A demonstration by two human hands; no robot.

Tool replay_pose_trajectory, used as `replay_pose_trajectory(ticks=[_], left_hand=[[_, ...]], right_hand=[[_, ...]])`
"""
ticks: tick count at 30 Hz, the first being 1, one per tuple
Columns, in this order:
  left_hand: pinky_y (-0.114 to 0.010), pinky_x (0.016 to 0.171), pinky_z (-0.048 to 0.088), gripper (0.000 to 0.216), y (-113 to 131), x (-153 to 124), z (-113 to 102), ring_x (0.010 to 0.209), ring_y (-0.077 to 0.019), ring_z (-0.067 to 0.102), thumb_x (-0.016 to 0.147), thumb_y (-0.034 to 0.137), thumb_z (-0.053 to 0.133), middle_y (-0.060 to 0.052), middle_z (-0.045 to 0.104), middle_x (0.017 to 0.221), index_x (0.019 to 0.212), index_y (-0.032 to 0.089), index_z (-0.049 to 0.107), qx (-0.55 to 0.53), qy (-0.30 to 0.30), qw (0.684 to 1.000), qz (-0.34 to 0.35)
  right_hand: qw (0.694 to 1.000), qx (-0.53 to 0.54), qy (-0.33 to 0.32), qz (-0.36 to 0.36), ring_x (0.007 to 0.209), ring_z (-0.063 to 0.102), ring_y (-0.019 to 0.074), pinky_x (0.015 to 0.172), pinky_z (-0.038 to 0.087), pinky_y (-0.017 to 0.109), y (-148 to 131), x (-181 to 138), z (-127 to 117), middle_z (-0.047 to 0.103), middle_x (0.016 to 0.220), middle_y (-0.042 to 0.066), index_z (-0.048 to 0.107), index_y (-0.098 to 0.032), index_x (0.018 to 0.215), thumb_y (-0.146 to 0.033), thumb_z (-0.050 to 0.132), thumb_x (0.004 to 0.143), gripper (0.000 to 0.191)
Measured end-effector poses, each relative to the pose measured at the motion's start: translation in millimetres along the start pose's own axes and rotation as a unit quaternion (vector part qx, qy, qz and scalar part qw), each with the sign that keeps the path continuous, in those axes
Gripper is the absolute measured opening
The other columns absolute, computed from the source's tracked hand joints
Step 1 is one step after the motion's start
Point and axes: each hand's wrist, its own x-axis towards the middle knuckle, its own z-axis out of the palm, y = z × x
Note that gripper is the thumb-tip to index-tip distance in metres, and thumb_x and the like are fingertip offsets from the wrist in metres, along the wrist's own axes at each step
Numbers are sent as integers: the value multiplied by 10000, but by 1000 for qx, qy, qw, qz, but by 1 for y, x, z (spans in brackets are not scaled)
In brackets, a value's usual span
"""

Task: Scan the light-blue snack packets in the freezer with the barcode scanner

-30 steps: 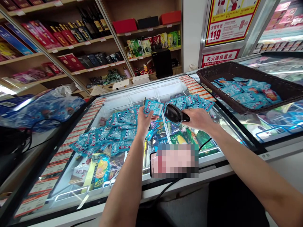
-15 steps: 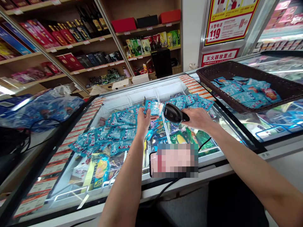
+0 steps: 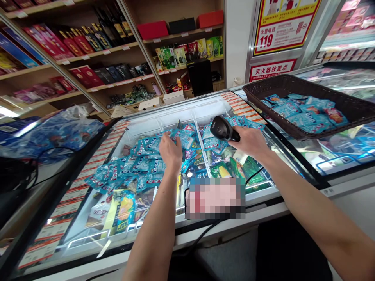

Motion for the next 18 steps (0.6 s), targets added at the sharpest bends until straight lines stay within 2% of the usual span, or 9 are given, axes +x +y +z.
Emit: replay_pose_trajectory(ticks=[3,5,7,9,12,18], left_hand=[[-542,991,388,494,2,-3,-5,1226,-381,481,872,340,495,-215,515,1322,1327,150,477,64,11,997,42],[-545,984,380,426,9,-7,-6,1225,-377,470,903,353,452,-178,536,1310,1293,198,529,78,-20,993,89],[-523,966,394,385,17,-11,-3,1177,-355,507,938,405,387,-151,604,1210,1191,215,607,72,-68,986,134],[-494,950,415,428,25,-15,4,1121,-330,550,953,459,347,-138,643,1132,1124,206,647,51,-111,980,156],[-439,951,440,468,32,-16,17,1085,-291,591,962,471,329,-125,667,1127,1135,185,656,1,-156,971,181],[-373,1059,410,455,41,6,44,1266,-240,534,972,360,334,-114,596,1342,1323,159,542,-91,-230,948,198]], right_hand=[[1000,-6,1,19,650,604,224,556,291,317,1,1,-1,698,762,84,661,-189,962,-482,546,822,345],[1000,-13,4,26,640,602,225,550,286,313,1,0,-2,689,732,84,663,-189,962,-488,548,819,351],[999,-17,7,28,635,603,225,546,281,309,1,0,-2,685,717,83,663,-189,962,-487,547,820,350],[999,-18,8,29,629,603,223,543,276,308,1,1,-3,685,712,81,664,-190,959,-480,545,822,342],[999,-16,5,33,622,601,222,543,278,311,1,1,-3,687,713,81,665,-192,964,-477,540,825,341],[999,-10,-5,30,644,609,230,551,292,317,0,2,-2,697,735,86,669,-196,974,-491,531,830,357]])
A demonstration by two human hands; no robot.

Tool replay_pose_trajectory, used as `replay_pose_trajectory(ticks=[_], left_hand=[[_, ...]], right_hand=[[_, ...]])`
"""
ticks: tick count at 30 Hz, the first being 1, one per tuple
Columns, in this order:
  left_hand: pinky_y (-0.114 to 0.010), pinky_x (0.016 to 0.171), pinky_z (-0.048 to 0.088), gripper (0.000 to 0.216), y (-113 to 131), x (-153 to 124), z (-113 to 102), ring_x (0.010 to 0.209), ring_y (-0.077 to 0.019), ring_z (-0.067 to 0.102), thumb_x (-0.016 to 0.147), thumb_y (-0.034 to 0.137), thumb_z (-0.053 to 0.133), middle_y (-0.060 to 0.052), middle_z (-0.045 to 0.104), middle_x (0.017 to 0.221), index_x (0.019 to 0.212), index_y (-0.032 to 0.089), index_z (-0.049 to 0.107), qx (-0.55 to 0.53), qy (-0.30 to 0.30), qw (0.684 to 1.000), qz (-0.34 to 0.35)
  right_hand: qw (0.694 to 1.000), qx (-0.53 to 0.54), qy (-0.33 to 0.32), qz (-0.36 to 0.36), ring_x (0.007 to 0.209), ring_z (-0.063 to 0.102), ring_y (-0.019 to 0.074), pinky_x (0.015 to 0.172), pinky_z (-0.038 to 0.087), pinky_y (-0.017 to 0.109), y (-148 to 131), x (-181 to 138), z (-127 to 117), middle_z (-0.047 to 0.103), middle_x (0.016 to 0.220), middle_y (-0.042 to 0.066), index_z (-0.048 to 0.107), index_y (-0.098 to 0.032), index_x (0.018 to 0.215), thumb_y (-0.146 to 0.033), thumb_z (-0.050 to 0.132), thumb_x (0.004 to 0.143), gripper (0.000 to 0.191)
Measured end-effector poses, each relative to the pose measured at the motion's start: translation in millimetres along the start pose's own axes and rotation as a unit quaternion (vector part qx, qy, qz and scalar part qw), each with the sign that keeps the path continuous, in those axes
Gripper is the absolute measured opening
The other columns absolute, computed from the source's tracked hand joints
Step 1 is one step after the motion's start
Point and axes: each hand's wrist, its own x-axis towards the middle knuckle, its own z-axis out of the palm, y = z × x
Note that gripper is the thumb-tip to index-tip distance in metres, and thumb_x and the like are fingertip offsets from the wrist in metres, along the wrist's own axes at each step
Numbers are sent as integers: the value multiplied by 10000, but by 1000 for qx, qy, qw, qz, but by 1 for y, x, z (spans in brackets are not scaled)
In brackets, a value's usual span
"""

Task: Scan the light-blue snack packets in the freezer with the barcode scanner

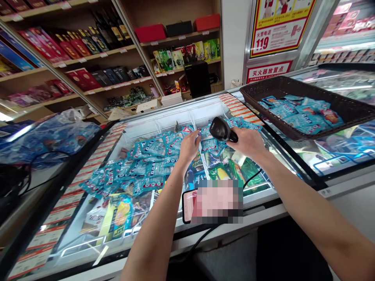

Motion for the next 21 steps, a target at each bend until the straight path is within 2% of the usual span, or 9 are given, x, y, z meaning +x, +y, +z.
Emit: replay_pose_trajectory(ticks=[5,9,11,13,16,18,21], left_hand=[[-404,1124,341,522,5,35,7,1390,-256,406,957,386,375,-124,427,1502,1427,160,416,-1,-101,995,9],[-435,1101,348,659,6,51,4,1380,-308,404,912,474,458,-141,415,1508,1492,201,304,32,-188,982,-1],[-471,1102,325,753,4,53,-1,1382,-349,374,861,547,515,-153,409,1506,1500,217,291,50,-204,978,-6],[-512,1090,313,808,2,52,-5,1375,-391,350,799,608,571,-163,413,1489,1476,230,347,69,-208,975,-23],[-512,1062,338,734,1,44,-7,1318,-386,399,728,632,643,-147,490,1381,1342,249,521,81,-183,978,-54],[-468,1040,368,688,0,36,-7,1260,-351,456,692,593,703,-148,531,1299,1254,217,575,69,-119,988,-70],[-411,993,406,592,-2,22,-8,1183,-304,521,705,485,739,-151,576,1225,1182,173,578,21,-20,997,-77]], right_hand=[[1000,0,-9,-1,653,615,230,555,292,321,0,0,1,705,752,79,663,-200,976,-479,543,824,340],[1000,8,-11,-8,680,627,228,559,297,320,0,1,1,717,801,71,657,-202,968,-461,550,819,318],[1000,9,-11,-11,691,632,230,563,298,321,0,1,1,720,807,73,656,-198,968,-459,547,824,317],[1000,8,-14,-14,696,635,229,567,300,321,-1,1,1,723,814,75,657,-195,974,-459,549,826,321],[1000,3,-18,-23,697,639,223,572,297,316,-2,0,1,725,812,70,656,-195,984,-448,551,827,316],[999,-2,-20,-32,694,641,216,570,289,310,-3,-1,0,725,806,62,654,-198,980,-442,548,829,306],[999,-1,-25,-48,685,642,205,565,279,304,-4,-3,1,730,809,55,651,-200,987,-449,544,833,312]])
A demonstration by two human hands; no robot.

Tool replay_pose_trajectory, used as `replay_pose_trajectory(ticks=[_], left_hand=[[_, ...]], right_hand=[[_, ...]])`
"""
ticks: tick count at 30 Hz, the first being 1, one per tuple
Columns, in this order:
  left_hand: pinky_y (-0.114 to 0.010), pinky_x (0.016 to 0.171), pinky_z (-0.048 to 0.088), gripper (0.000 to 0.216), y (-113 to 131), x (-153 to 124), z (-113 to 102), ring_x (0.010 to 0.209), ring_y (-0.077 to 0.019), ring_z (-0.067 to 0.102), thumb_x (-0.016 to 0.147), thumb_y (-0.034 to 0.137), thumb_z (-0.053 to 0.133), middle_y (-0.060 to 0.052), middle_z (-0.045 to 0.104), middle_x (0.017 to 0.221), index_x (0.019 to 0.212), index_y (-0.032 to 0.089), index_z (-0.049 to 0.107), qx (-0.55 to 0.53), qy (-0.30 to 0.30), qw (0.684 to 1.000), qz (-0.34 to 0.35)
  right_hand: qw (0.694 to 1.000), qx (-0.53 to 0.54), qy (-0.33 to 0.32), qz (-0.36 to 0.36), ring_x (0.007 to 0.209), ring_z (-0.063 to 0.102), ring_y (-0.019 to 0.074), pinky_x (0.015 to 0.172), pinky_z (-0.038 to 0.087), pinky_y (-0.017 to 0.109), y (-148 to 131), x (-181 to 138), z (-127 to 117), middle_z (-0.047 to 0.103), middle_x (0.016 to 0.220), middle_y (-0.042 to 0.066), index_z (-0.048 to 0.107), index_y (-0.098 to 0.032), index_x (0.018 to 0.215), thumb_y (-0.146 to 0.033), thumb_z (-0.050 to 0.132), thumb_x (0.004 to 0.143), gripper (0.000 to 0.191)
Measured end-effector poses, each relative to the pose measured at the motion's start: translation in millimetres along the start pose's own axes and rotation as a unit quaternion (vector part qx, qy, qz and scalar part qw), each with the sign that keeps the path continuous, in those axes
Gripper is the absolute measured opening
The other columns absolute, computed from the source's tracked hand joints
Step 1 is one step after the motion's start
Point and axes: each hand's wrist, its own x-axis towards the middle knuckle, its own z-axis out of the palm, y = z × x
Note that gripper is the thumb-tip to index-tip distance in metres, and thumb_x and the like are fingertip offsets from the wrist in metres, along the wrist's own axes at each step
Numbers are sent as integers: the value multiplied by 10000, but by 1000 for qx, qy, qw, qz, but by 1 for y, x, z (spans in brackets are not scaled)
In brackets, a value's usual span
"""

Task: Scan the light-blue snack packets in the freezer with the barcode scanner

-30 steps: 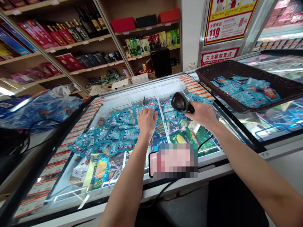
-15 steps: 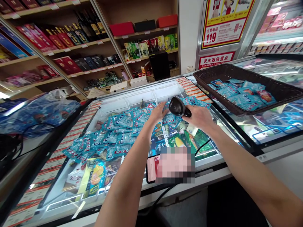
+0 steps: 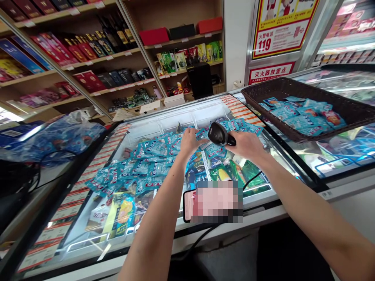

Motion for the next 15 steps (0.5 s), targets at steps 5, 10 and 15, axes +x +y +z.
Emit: replay_pose_trajectory(ticks=[5,10,15], left_hand=[[-327,808,452,278,-12,-23,-4,926,-205,619,838,388,593,-72,669,1034,1038,194,575,-135,109,983,-58],[-274,696,427,215,-20,-40,-6,750,-143,599,836,385,581,-29,667,919,955,205,572,-172,180,965,-85],[-267,663,419,213,-20,-44,-12,710,-133,583,853,391,560,-23,669,899,967,212,565,-177,213,957,-91]], right_hand=[[999,2,-1,-34,688,650,202,552,261,301,-1,-2,3,732,814,48,647,-200,986,-436,545,829,301],[998,0,-15,-55,704,652,202,561,281,299,-1,-3,6,727,821,44,649,-205,998,-435,544,826,306],[997,6,-23,-68,709,648,203,571,297,299,-1,-3,6,725,830,40,659,-218,1025,-435,540,825,318]])
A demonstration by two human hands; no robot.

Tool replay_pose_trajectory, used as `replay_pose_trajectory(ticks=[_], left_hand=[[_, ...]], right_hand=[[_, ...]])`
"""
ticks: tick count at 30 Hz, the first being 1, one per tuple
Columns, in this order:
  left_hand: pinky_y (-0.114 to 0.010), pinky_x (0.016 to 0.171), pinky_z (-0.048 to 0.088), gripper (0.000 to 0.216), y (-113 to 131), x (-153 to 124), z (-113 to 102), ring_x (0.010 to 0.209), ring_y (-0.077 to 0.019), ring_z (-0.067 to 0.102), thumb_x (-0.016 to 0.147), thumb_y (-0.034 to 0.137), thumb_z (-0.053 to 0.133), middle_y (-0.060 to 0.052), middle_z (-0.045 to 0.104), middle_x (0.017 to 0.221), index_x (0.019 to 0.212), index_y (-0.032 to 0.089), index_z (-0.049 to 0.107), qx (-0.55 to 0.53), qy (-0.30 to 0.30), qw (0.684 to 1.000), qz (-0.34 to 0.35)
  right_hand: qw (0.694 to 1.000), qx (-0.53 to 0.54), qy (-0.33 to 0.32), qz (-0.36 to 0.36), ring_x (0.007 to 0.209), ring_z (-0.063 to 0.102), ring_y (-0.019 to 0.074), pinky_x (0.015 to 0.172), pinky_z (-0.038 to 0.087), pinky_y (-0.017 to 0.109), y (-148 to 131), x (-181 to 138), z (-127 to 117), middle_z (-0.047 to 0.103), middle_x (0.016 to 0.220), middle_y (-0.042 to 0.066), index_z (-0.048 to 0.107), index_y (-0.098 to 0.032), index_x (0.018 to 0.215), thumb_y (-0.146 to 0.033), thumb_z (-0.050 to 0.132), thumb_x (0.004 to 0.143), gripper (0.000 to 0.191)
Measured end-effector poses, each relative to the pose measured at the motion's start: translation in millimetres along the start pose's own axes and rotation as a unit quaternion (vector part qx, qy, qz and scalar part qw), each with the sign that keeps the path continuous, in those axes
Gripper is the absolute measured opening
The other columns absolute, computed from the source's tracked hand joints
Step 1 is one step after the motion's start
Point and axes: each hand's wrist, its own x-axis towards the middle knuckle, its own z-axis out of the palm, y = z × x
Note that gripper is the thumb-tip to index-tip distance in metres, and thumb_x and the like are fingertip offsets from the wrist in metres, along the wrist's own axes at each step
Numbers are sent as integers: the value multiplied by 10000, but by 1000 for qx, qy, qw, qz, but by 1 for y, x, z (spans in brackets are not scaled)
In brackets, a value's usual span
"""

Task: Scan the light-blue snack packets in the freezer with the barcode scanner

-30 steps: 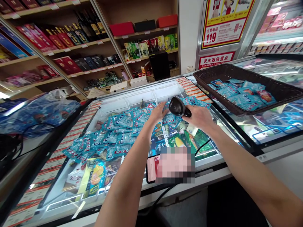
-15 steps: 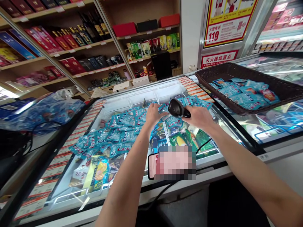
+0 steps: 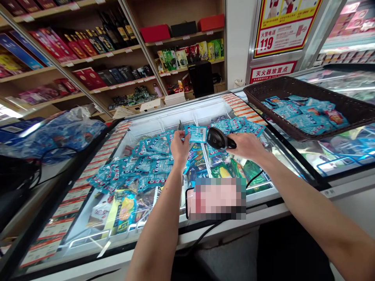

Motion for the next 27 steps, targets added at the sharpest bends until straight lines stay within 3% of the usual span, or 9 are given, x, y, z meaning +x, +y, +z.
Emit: replay_pose_trajectory(ticks=[17,23,27], left_hand=[[-266,604,361,206,17,-7,0,581,-111,490,868,407,552,4,613,780,942,215,558,36,-1,998,43],[-265,620,377,220,15,-5,0,601,-114,496,879,406,525,-16,641,863,980,212,548,36,-5,998,45],[-294,700,406,207,8,-2,-8,721,-167,562,872,378,525,-46,657,926,1004,223,553,87,46,995,5]], right_hand=[[1000,6,8,1,695,636,205,565,284,300,0,0,-1,724,837,49,658,-201,1025,-441,553,815,335],[1000,4,-3,12,694,638,203,563,290,299,0,1,-3,726,849,51,651,-205,1027,-439,537,824,330],[998,0,9,59,706,635,210,573,304,303,3,3,-4,725,834,62,658,-200,1003,-453,541,823,332]])
